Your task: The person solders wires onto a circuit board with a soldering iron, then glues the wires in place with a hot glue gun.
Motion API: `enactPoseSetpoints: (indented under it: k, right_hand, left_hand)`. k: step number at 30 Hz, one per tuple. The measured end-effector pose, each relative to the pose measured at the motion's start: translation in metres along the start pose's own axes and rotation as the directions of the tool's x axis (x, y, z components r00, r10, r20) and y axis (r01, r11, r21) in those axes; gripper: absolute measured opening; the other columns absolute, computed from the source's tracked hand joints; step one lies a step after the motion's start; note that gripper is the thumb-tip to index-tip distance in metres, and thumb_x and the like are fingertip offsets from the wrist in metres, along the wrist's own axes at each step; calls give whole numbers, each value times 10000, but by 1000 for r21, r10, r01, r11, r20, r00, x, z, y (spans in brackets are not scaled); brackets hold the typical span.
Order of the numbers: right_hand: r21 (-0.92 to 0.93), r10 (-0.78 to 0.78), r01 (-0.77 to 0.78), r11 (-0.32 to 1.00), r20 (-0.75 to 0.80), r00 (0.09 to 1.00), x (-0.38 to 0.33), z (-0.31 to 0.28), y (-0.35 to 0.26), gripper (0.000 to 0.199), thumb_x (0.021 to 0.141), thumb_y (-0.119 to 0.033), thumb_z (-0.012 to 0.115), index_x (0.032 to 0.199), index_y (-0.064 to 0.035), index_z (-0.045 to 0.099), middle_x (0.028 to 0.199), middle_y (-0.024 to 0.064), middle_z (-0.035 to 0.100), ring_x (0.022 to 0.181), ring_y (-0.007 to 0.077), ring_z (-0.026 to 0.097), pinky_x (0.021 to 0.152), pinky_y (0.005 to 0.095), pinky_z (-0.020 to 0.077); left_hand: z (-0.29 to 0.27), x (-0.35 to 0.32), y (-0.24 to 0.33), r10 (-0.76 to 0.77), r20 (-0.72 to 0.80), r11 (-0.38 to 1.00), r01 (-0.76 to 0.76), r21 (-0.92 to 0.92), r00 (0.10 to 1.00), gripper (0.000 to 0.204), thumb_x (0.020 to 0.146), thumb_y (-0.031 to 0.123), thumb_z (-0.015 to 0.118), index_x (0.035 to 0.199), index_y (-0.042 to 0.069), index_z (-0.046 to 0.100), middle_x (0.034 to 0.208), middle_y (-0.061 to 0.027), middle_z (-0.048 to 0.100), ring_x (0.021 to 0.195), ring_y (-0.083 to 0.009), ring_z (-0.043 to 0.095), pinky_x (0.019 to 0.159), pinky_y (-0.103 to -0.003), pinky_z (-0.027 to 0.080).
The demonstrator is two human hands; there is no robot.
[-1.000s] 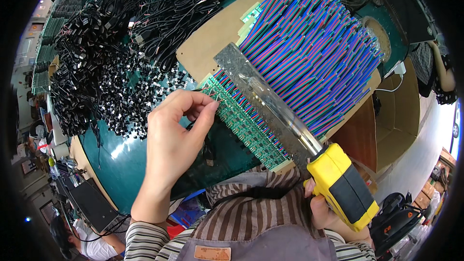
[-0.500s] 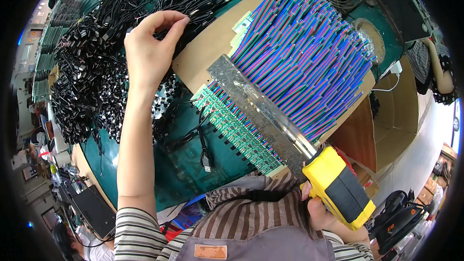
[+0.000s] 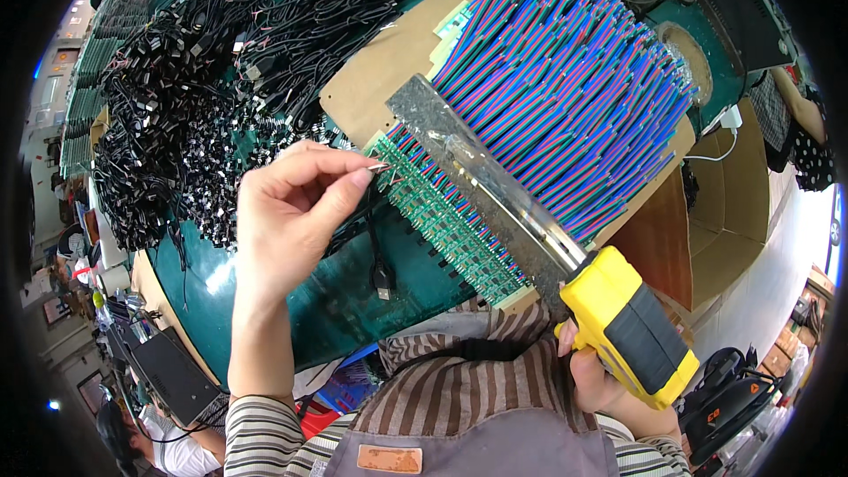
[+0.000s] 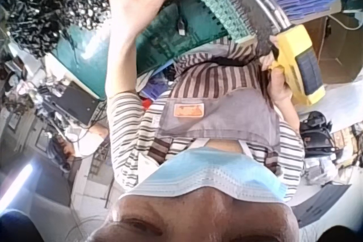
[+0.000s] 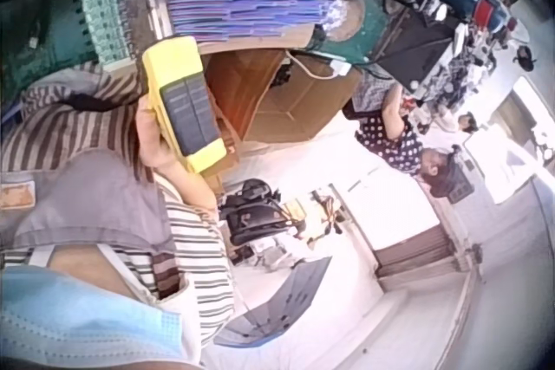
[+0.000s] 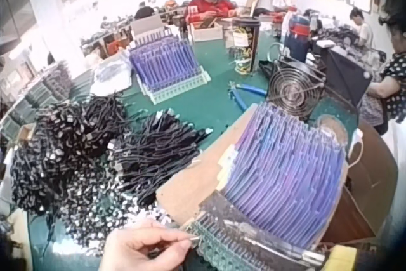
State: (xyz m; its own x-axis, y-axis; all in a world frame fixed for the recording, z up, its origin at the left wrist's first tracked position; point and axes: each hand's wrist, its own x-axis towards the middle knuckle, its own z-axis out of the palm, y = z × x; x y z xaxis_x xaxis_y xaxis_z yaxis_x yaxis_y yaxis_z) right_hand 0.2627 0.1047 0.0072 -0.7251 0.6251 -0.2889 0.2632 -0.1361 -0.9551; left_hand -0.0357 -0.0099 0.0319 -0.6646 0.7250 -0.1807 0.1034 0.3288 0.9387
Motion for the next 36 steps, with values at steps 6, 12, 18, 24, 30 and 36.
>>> enactPoseSetpoints:
  k: [6,12,18,24,30,36]
  right_hand:
    - [-25,-14,15,1000,44,999,1,-1,-6,781,897,-649,532,1327,-10,409,1031,57,513,647,105,478,586,255,419]
    - [-76,84,-82,994,28,996,0,-1,-9,828,890,-670,520,1361,2,404,816,-2,475,667,93,472,625,249,410]
    - [-310,-67,93,946,93,993,-3,-26,8,316,828,-246,639,1036,-10,651,915,124,629,769,265,624,710,346,505]
    - [-392,-224,259,883,134,965,1,-22,2,328,750,-266,668,958,-12,677,931,138,650,779,307,646,712,370,520]
    - [-432,-295,322,842,130,947,5,-18,-1,318,743,-267,675,942,-20,677,884,114,644,754,292,646,686,363,519]
    - [-461,-269,314,830,161,950,6,-18,-3,307,726,-257,684,921,-20,679,846,108,638,715,287,639,642,346,511]
  left_hand:
    - [12,-7,-9,232,-6,933,-221,286,973,131,762,-19,721,883,13,759,797,-39,667,706,-105,603,627,-216,479]
    - [11,-4,-20,651,209,507,-623,596,730,247,663,11,771,904,59,745,795,-39,636,680,-189,624,562,-303,499]
    - [8,-3,-23,692,255,431,-669,606,676,240,663,20,777,897,43,725,799,-51,629,669,-203,613,553,-310,491]
    - [11,-4,-20,659,225,478,-631,611,717,230,671,34,778,892,41,717,788,-50,617,654,-203,602,547,-312,486]
    - [10,-3,-19,646,245,480,-634,607,723,234,676,34,776,902,37,717,798,-52,608,664,-205,598,548,-317,485]
    - [10,-5,-18,631,263,462,-626,629,730,236,683,34,771,912,33,717,801,-57,601,675,-210,601,557,-323,488]
